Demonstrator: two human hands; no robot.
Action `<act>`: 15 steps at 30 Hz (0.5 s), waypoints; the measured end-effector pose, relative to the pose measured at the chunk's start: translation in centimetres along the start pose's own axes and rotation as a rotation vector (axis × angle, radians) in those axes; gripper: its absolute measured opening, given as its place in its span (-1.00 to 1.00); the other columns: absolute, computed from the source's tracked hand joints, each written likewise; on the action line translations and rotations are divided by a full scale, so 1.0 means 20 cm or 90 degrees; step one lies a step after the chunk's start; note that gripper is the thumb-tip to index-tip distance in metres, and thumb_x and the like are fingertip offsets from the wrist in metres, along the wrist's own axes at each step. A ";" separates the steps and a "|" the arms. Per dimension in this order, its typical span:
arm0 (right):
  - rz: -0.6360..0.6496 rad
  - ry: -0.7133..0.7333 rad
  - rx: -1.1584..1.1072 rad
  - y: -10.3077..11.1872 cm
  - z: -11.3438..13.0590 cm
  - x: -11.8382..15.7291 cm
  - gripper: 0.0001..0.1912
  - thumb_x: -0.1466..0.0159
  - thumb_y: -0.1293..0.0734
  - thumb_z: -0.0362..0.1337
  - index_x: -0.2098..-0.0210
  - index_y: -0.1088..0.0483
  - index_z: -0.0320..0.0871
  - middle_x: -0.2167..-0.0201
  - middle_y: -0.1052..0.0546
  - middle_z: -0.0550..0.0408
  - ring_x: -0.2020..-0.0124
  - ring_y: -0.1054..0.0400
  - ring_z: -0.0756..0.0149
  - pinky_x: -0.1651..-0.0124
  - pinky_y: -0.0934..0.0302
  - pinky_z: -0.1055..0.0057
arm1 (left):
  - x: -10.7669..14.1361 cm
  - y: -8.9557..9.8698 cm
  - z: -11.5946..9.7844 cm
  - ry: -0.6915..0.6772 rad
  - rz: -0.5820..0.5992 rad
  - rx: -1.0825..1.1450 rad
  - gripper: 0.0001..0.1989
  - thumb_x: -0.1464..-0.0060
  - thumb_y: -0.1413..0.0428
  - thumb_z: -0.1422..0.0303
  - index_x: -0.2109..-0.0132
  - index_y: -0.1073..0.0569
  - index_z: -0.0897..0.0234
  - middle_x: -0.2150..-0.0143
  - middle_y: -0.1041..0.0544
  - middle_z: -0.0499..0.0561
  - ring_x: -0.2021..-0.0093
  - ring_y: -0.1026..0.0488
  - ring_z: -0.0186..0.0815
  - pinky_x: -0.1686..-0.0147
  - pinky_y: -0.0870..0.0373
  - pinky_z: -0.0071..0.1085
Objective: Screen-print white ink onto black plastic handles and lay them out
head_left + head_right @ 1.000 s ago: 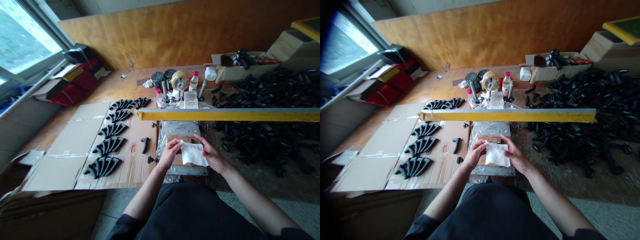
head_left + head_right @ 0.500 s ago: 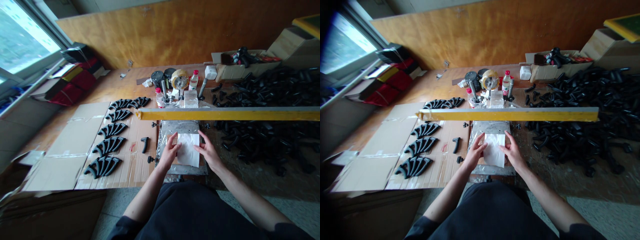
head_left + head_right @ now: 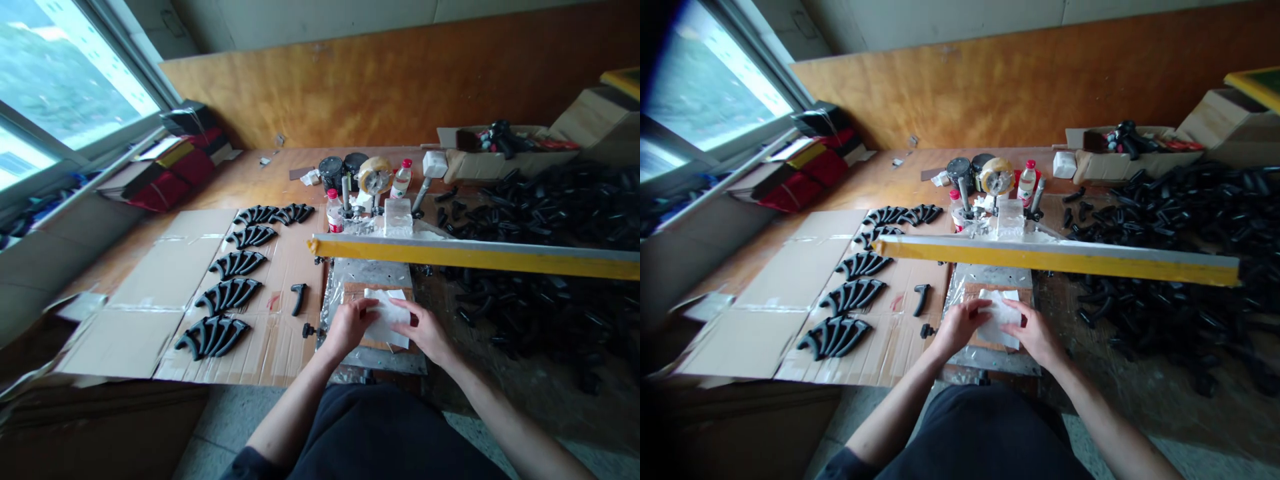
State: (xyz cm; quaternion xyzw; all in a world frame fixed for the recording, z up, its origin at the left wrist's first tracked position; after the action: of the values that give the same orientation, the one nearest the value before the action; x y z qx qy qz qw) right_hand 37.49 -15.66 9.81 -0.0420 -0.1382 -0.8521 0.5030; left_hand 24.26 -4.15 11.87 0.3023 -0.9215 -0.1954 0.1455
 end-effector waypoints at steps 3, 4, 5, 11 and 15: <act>-0.025 0.067 0.137 0.01 0.04 -0.01 -0.84 -0.11 -0.44 -0.11 0.35 -0.57 -0.02 0.36 -0.50 0.05 0.31 -0.37 0.16 0.17 -0.24 0.25 | -0.01 0.04 -0.05 -0.071 -0.042 -0.077 -0.83 -0.10 -0.13 0.34 0.20 -0.60 0.17 0.27 -0.56 0.06 0.28 -0.48 -0.22 0.22 -0.37 -0.33; -0.031 0.085 0.160 0.01 0.06 -0.02 -0.84 -0.13 -0.42 -0.09 0.42 -0.55 -0.03 0.41 -0.47 0.04 0.33 -0.36 0.16 0.18 -0.24 0.23 | -0.01 0.06 -0.06 -0.092 -0.066 -0.097 -0.86 -0.10 -0.14 0.35 0.24 -0.60 0.17 0.23 -0.54 0.08 0.25 -0.47 -0.21 0.19 -0.37 -0.31; -0.037 0.105 0.173 0.01 0.09 -0.02 -0.82 -0.13 -0.42 -0.08 0.47 -0.53 -0.03 0.41 -0.46 0.03 0.32 -0.35 0.15 0.15 -0.24 0.21 | -0.01 0.08 -0.06 -0.113 -0.090 -0.107 -0.88 -0.09 -0.14 0.35 0.26 -0.59 0.18 0.16 -0.52 0.10 0.19 -0.46 -0.19 0.14 -0.37 -0.29; 0.005 0.058 -0.052 -0.05 0.16 -0.07 -0.65 0.01 -0.51 -0.04 0.27 -0.49 -0.03 0.00 -0.49 -0.04 -0.03 -0.33 -0.04 -0.07 -0.22 0.05 | -0.04 0.07 -0.03 -0.093 0.018 0.103 -0.79 -0.20 -0.03 0.23 0.16 -0.47 0.23 0.17 -0.53 0.07 0.19 -0.45 -0.25 0.15 -0.39 -0.33; 0.007 -0.056 -0.210 -0.11 0.08 -0.11 -0.54 -0.01 -0.48 0.02 0.14 -0.50 -0.03 0.22 -0.58 -0.02 0.15 -0.44 -0.06 0.09 -0.32 0.03 | -0.13 0.06 0.03 -0.066 0.075 0.220 -0.73 -0.10 -0.12 0.13 0.21 -0.50 0.24 0.33 -0.53 0.01 0.25 -0.43 -0.24 0.19 -0.39 -0.37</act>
State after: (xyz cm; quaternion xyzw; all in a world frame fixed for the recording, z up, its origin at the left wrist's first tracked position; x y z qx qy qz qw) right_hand 36.59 -12.29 10.42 -0.1619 -0.0182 -0.8578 0.4875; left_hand 25.34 -1.46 11.53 0.2582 -0.9637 -0.0408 0.0547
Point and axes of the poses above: each hand's wrist, its own x-axis away from the middle knuckle, its own y-axis out of the back of the hand, z = x × y, the point moved 7 cm from there along -x, towards the middle knuckle
